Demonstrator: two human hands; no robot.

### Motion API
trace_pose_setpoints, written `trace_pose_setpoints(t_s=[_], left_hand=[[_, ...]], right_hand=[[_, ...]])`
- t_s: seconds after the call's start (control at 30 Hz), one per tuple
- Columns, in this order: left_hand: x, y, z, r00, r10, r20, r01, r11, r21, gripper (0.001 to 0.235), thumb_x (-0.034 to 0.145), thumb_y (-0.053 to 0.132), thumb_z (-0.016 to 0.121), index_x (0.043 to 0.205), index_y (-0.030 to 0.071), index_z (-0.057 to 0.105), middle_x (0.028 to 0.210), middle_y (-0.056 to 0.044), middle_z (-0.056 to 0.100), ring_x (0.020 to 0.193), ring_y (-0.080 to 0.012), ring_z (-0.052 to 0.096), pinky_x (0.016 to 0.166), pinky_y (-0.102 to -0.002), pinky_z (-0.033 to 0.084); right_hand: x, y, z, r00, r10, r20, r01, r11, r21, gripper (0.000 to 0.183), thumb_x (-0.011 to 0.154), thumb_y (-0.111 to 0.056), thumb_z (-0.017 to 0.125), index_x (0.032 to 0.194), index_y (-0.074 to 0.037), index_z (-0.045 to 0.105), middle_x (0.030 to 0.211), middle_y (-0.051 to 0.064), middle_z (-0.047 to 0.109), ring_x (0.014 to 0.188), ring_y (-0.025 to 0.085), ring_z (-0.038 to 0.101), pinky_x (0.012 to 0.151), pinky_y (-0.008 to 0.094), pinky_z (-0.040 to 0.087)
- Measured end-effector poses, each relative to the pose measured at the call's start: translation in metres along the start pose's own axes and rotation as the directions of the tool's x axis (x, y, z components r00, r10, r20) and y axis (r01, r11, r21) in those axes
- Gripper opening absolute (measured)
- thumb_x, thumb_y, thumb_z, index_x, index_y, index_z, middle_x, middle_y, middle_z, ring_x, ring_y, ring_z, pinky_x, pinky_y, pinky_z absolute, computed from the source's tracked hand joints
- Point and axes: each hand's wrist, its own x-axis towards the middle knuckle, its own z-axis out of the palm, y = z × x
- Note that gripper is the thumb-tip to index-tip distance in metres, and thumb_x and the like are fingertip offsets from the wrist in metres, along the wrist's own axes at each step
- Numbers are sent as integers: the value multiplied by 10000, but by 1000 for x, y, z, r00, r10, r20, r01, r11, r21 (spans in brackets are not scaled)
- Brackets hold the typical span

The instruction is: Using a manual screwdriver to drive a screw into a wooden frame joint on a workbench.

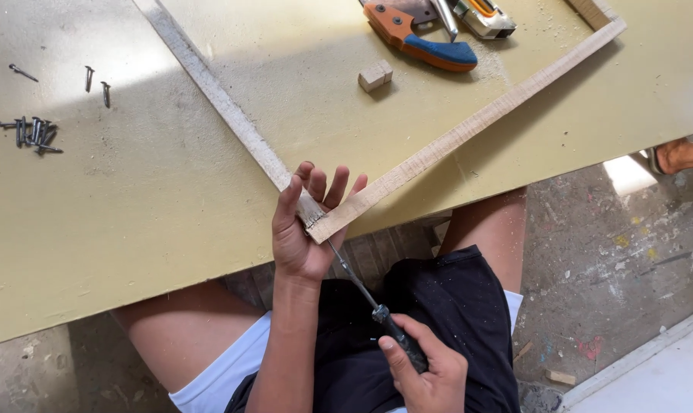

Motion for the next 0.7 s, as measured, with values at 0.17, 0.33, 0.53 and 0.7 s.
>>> trace_pose_setpoints(t_s=[0.17,0.33,0.53,0.7], left_hand=[[0,-1,-3,994,14,-105,-21,998,-60,162,944,235,721,976,157,583,608,66,526,778,-173,727,1213,-501,387],[1,-2,1,990,51,-130,-52,999,-6,151,943,250,714,909,161,597,592,72,522,714,-143,707,1160,-486,428],[1,-6,2,992,98,-79,-96,995,21,125,984,195,643,870,147,626,578,79,451,540,-67,461,956,-370,469],[2,-10,-3,991,130,-46,-129,992,10,99,958,117,599,866,152,601,573,89,436,516,-56,408,867,-332,451]], right_hand=[[-1,11,-5,989,-113,91,138,920,-366,516,849,-561,626,1168,-175,750,819,-38,802,634,96,706,629,259,551],[-11,13,-7,937,-278,212,335,888,-316,443,855,-310,755,1238,-110,659,971,7,742,797,108,726,775,240,572],[20,-1,-9,590,-747,306,781,432,-451,339,981,-274,637,1131,29,641,815,57,675,584,144,593,563,295,494],[16,27,-6,606,-730,315,772,444,-456,344,987,-324,609,1009,19,628,627,22,577,448,160,505,433,294,412]])
